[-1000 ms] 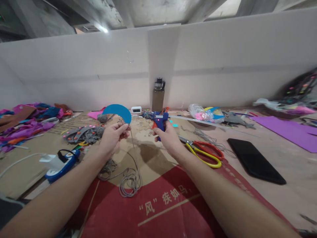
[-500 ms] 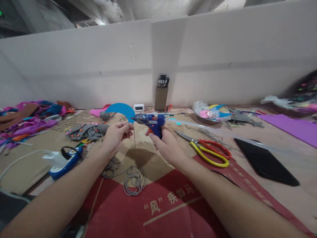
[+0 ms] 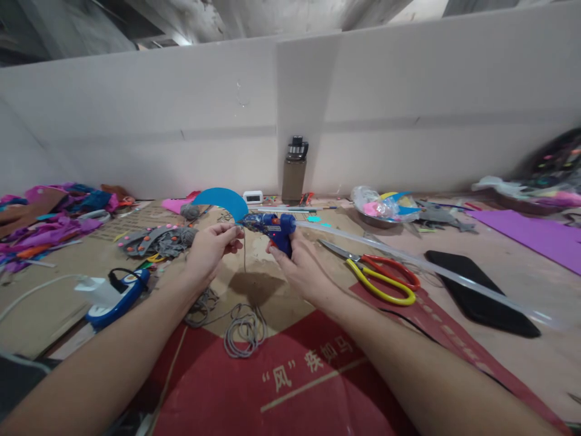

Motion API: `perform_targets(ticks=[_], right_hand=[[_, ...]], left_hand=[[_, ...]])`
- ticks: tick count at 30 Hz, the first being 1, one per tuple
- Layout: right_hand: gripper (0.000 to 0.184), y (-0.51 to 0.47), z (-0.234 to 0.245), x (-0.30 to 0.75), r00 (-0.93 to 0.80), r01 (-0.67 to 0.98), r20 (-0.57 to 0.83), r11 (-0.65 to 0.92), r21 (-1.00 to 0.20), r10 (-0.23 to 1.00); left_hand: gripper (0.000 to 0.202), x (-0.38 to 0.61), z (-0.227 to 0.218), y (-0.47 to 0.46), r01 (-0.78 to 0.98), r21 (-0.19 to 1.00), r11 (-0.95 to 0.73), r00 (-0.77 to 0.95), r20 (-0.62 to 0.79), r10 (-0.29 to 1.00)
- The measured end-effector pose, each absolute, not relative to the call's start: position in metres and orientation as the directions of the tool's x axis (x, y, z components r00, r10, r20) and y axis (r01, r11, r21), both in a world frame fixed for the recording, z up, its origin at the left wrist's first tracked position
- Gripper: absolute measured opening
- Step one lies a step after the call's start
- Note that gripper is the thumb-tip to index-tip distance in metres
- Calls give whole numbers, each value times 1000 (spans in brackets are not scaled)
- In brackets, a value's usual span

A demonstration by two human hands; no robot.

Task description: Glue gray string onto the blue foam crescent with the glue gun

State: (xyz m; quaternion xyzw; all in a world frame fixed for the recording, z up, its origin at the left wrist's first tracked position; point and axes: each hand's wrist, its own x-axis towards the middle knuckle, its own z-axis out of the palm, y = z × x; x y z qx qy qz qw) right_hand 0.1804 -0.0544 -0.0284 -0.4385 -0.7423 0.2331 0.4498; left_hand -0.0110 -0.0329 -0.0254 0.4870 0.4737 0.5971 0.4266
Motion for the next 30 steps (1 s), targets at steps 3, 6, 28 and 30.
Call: perform_targets(ticks=[3, 6, 28, 30], right_hand=[[24, -54, -29, 180, -205, 471, 464, 502, -725, 862], [25, -53, -28, 180, -204, 507, 452, 489, -710, 868], [30, -54, -28, 182, -201, 588, 422, 453, -670, 884], [30, -55, -27, 182, -194, 594, 426, 451, -666, 884]], left_hand=[[24, -10, -25, -33, -51, 981, -185, -166, 174, 971], [23, -10, -24, -33, -50, 982, -184, -168, 174, 970], [25, -12, -22, -35, -67, 978, -196, -166, 183, 969], [26, -12, -22, -34, -69, 979, -192, -167, 179, 970]])
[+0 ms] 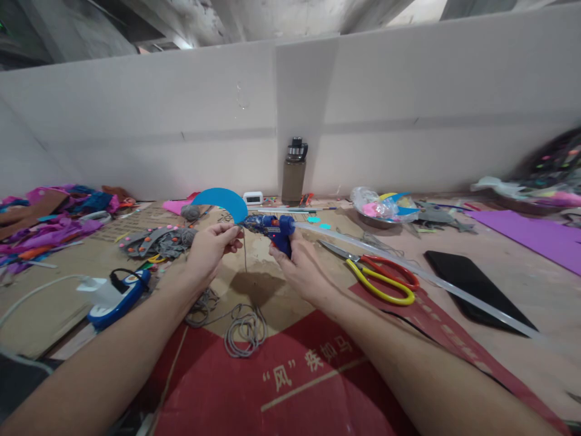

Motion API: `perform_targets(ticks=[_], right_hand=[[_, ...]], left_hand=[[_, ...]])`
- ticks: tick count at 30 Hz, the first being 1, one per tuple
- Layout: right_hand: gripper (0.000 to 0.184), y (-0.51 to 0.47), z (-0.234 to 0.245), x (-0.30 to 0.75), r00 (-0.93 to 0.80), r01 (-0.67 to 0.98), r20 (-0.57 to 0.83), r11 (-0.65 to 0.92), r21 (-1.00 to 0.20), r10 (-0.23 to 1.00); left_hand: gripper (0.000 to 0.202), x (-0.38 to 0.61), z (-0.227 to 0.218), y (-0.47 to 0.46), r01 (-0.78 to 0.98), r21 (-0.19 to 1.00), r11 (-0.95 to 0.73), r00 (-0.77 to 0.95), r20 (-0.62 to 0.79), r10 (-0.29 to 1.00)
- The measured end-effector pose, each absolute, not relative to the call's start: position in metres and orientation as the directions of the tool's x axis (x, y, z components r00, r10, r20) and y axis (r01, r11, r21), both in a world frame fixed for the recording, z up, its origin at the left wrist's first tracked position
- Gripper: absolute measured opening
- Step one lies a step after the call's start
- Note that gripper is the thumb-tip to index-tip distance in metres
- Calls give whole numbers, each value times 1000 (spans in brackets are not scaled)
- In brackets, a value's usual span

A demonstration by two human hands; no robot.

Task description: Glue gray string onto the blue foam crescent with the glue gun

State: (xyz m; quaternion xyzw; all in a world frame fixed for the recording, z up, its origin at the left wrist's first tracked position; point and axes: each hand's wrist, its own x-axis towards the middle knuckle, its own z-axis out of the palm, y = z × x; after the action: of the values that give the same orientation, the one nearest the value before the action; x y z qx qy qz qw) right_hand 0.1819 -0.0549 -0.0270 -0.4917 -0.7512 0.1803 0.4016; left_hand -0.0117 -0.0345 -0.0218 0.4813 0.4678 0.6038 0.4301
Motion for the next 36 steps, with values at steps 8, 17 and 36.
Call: perform_targets(ticks=[8, 17, 36], right_hand=[[22, -55, -27, 181, -191, 530, 467, 491, -691, 863], [27, -54, -29, 182, -190, 569, 464, 483, -666, 865], [18, -55, -26, 182, -201, 504, 485, 514, -693, 851]], left_hand=[[26, -13, -22, -33, -83, 976, -200, -168, 184, 968], [25, -11, -22, -35, -41, 977, -211, -146, 203, 968], [23, -12, -20, -34, -82, 972, -219, -154, 204, 967]])
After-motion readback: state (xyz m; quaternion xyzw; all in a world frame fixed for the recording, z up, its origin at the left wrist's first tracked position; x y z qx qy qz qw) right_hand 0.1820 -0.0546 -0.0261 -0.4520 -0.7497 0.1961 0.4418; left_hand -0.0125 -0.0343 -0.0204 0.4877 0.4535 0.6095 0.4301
